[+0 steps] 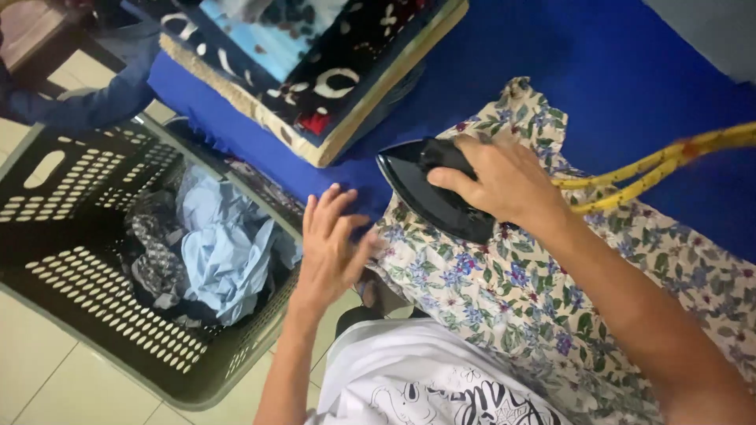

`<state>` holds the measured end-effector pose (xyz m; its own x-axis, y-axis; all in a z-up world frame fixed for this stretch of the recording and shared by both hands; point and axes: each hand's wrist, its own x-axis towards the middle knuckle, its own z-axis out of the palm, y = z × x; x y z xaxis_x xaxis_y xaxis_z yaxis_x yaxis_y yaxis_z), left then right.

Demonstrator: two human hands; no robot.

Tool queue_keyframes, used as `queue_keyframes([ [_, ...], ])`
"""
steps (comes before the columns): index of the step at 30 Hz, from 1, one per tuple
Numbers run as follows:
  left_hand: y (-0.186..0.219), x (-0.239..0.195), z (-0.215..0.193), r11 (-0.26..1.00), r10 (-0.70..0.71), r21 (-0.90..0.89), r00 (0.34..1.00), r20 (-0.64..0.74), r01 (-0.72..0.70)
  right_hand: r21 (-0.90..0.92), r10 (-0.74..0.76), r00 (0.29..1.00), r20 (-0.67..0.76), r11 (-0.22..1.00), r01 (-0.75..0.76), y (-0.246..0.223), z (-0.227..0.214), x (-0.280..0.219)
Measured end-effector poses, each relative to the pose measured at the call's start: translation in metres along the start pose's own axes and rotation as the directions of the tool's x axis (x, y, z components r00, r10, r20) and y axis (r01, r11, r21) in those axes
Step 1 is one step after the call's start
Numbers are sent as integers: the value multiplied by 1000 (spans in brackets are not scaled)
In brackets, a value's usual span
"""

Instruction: Ironing and folding a floral patterned garment on an ironing board

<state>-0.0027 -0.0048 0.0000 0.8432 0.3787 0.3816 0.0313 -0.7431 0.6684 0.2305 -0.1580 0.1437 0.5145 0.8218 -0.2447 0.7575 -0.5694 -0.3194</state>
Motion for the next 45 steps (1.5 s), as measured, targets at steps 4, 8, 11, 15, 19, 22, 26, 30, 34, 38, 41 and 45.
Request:
queue_keyframes([
  [4, 12, -8, 9, 1000, 14, 29, 998, -66, -12, 44, -134, 991, 8, 990, 133, -15, 9, 13],
  [8, 2, -11, 11, 1000, -2, -23, 981, -194, -3, 55, -137, 988, 69, 990, 133, -1, 13, 0],
  [11, -11, -8, 13, 1000, 8, 28, 977, -215, -2, 6, -64, 989, 133, 998, 64, 28, 19, -33],
  [15, -26, -2, 14, 994, -14, 99, 969, -245, 40, -34, 15, 971, 240, 999, -7, 52, 13, -82],
  [19, 7, 15, -5, 988, 40, 153, 983, -181, -12, -105, 66, 944, 324, 994, -34, 81, 20, -120],
  [22, 22, 18, -17, 986, 67, 158, 990, -128, -46, -162, 51, 932, 360, 987, 9, 88, 21, -127],
  [26, 18, 19, -17, 981, 99, 176, 992, -77, -84, -150, -77, 921, 383, 978, 144, 78, 24, -109],
  [30, 18, 19, -14, 971, 152, 204, 980, -130, -124, -114, -18, 909, 417, 991, 72, 37, 17, -89],
  [34, 8, 13, -7, 975, 139, 200, 971, -194, -99, -112, -52, 960, 274, 990, 85, 43, 13, -89],
  [38, 0, 5, -1, 983, 68, 177, 985, -159, -39, -198, 320, 920, 228, 940, -278, 61, -18, -90],
  [41, -9, 3, 8, 984, 87, 169, 979, -184, -56, 9, 505, 863, 29, 863, -505, 105, -44, -85],
  [45, 4, 8, 1, 984, 92, 170, 978, -186, -60, -2, 444, 856, -264, 888, -460, 244, -51, -72],
])
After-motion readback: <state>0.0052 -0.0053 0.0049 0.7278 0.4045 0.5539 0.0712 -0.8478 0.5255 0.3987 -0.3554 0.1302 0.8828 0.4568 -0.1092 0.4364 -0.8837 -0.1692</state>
